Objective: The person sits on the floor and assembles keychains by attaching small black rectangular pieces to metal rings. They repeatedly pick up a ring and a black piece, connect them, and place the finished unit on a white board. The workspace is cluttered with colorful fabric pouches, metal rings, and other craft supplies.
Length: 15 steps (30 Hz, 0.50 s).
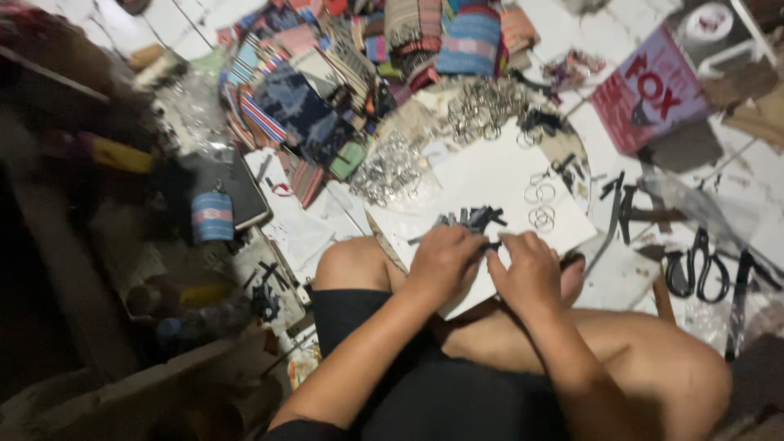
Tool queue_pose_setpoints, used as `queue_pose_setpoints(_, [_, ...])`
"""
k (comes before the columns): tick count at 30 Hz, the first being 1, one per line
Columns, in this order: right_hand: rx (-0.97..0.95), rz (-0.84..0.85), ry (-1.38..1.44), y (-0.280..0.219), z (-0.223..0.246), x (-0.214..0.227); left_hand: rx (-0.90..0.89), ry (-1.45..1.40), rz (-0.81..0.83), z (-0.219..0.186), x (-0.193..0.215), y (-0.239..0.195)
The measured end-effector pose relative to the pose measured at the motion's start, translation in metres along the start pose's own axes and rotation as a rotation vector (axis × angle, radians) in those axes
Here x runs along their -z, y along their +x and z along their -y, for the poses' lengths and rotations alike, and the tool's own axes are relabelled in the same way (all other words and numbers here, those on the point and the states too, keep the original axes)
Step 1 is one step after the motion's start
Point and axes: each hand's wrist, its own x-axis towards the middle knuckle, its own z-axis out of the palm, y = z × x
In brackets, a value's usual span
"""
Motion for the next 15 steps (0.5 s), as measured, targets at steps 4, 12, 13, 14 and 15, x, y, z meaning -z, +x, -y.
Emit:
queue_pose_setpoints(4, [0.037, -0.042, 0.003, 0.001, -0.007, -0.011, -0.024, 0.026, -0.023, -0.008, 0.005, 0.005])
queue_pose_setpoints(12, [-0.097, -0.09, 0.324, 0.001, 0.004, -0.003, 0.007, 0.054, -0.023, -0.007, -0.008, 0.002])
queue_pose_setpoints(13, [-0.076, -0.091, 0.333, -0.001, 0.001, -0.004, 0.012, 0.07, -0.039, -0.007, -0.007, 0.005])
queue_pose_setpoints(14, [-0.124, -0.088, 0.384, -0.002, -0.001, -0.005, 0.032, 0.029, -0.026, -0.007, -0.006, 0.007])
queue_pose_setpoints(15, [-0.17, -0.076, 0.438, -0.004, -0.002, -0.007, 0.06, -0.011, -0.013, -0.007, -0.004, 0.007])
